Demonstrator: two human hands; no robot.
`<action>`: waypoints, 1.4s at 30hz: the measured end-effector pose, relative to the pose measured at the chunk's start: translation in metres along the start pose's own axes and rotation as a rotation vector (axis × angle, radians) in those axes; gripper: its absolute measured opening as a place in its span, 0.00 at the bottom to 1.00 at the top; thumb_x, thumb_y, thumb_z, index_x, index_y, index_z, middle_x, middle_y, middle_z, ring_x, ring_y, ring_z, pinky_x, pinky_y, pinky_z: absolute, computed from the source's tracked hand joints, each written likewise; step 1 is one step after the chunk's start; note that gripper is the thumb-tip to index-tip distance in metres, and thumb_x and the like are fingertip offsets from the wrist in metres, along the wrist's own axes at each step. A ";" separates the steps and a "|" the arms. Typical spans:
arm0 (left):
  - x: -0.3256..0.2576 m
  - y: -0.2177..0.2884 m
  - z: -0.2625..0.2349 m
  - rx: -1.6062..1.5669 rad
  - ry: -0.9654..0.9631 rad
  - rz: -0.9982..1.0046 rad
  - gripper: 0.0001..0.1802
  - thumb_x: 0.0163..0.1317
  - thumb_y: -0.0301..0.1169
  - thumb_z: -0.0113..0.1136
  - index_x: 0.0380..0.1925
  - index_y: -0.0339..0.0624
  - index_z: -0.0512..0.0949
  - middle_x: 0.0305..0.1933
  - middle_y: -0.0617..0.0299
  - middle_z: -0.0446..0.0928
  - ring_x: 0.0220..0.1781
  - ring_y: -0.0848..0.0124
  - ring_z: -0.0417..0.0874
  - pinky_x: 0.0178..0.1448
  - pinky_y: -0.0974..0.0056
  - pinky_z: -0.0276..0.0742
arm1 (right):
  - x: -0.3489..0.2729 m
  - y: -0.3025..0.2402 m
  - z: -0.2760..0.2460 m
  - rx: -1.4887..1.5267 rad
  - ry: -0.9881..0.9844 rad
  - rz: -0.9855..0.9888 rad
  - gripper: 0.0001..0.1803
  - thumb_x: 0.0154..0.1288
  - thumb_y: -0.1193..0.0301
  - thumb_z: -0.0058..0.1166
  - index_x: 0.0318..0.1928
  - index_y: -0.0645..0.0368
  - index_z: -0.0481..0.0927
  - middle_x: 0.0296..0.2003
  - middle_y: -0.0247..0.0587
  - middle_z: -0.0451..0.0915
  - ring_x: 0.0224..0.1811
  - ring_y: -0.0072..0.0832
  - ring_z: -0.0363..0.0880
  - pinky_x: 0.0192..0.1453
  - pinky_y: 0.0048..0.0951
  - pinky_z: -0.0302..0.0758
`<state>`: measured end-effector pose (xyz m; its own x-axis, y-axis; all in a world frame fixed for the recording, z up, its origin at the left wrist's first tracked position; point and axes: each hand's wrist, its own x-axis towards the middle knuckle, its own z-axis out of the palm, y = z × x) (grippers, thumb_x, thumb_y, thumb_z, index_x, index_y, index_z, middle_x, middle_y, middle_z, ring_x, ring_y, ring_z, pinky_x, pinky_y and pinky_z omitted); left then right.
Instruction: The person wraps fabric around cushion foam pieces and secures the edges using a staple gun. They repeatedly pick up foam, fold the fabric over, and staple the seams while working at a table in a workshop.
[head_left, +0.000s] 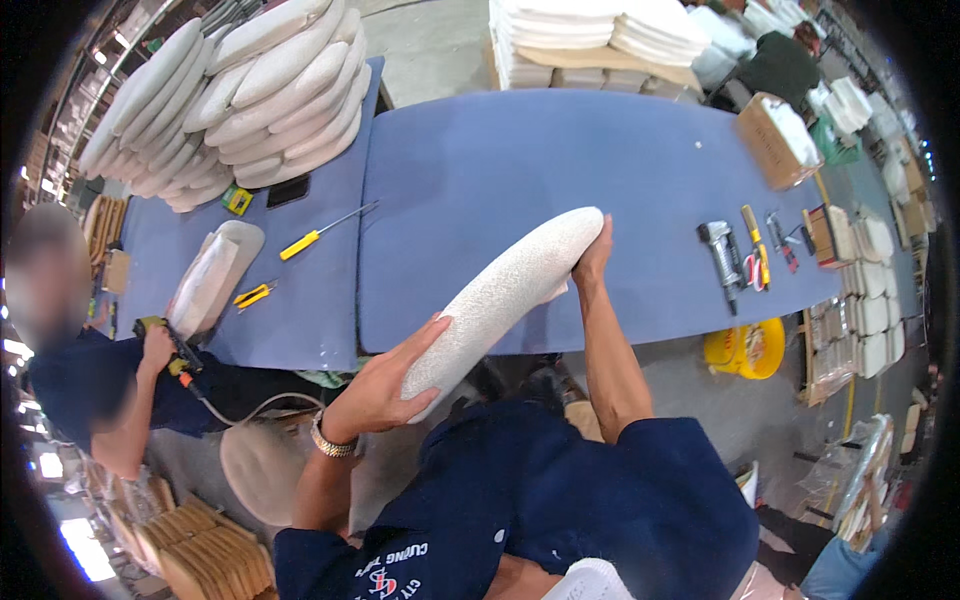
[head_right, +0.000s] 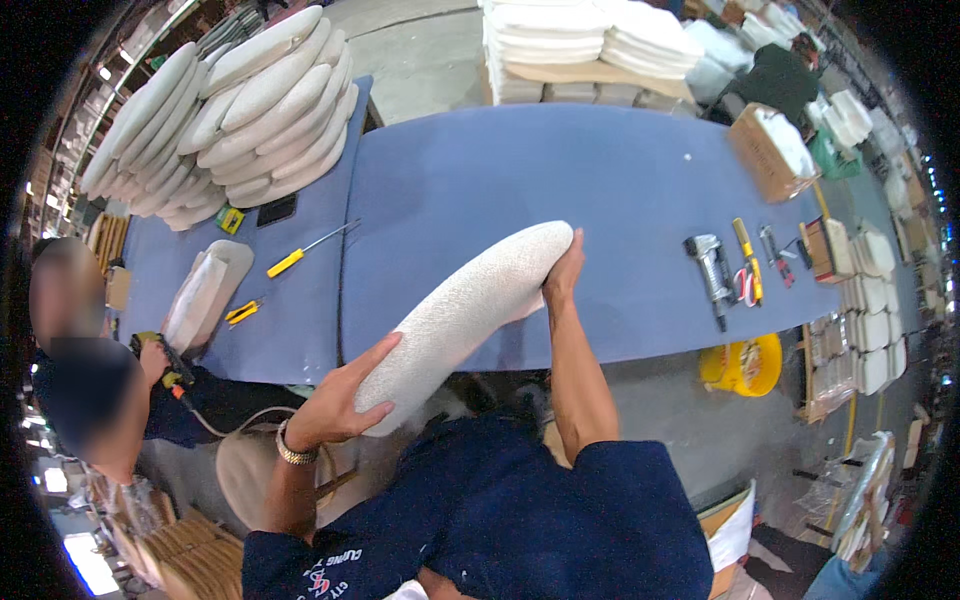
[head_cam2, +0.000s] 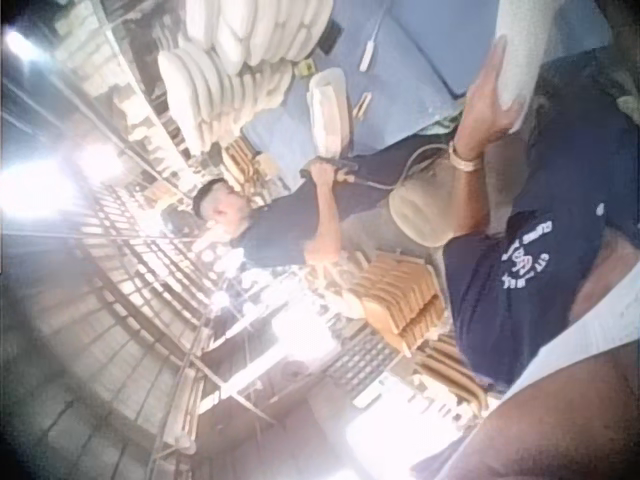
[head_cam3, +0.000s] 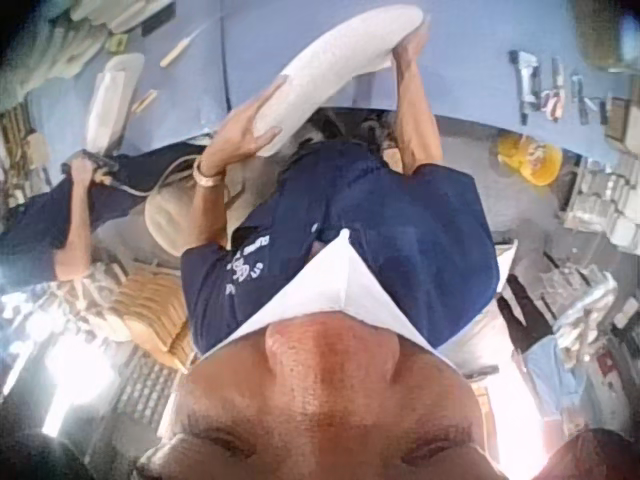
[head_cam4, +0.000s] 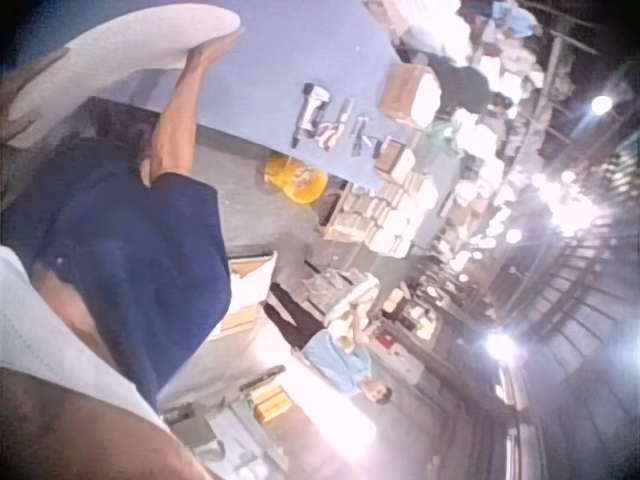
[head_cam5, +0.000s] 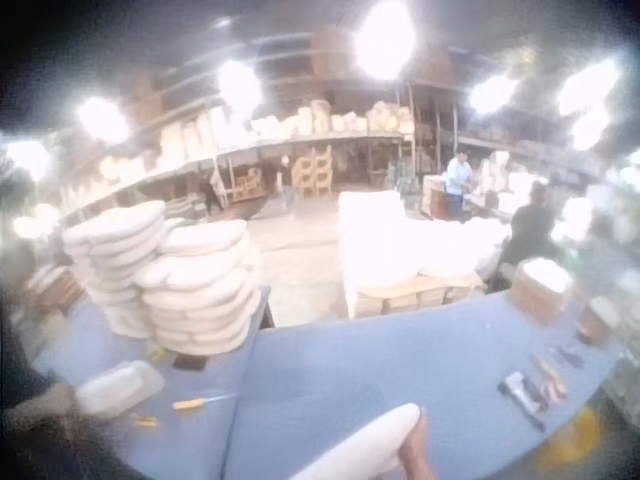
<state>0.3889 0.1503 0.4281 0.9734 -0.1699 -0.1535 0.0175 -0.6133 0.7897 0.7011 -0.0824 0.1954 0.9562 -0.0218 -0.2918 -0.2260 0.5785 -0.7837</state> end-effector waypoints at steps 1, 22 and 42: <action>0.005 -0.001 0.003 0.022 0.044 0.052 0.52 0.56 0.30 0.69 0.80 0.47 0.56 0.81 0.42 0.60 0.78 0.44 0.67 0.79 0.54 0.64 | 0.012 -0.030 0.011 0.051 -0.019 -0.098 0.34 0.83 0.45 0.31 0.48 0.62 0.82 0.45 0.44 0.85 0.48 0.37 0.84 0.57 0.41 0.78; 0.156 0.041 0.025 -0.080 0.606 0.480 0.50 0.59 0.39 0.73 0.77 0.38 0.58 0.72 0.38 0.70 0.70 0.42 0.76 0.71 0.51 0.74 | -0.084 -0.190 0.161 -0.903 -0.851 -1.221 0.27 0.82 0.62 0.35 0.35 0.59 0.88 0.37 0.41 0.87 0.46 0.37 0.82 0.66 0.46 0.67; 0.103 -0.021 -0.041 -0.267 0.951 0.311 0.26 0.81 0.41 0.50 0.35 0.30 0.88 0.30 0.56 0.88 0.29 0.73 0.83 0.34 0.67 0.78 | -0.177 -0.166 0.178 -1.049 -0.841 -1.055 0.22 0.59 0.57 0.72 0.50 0.54 0.87 0.45 0.41 0.88 0.45 0.41 0.86 0.50 0.36 0.79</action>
<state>0.4985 0.1770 0.4199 0.7197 0.4592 0.5207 -0.3280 -0.4361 0.8380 0.6024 -0.0300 0.4747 0.5091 0.5877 0.6288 0.8335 -0.1546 -0.5304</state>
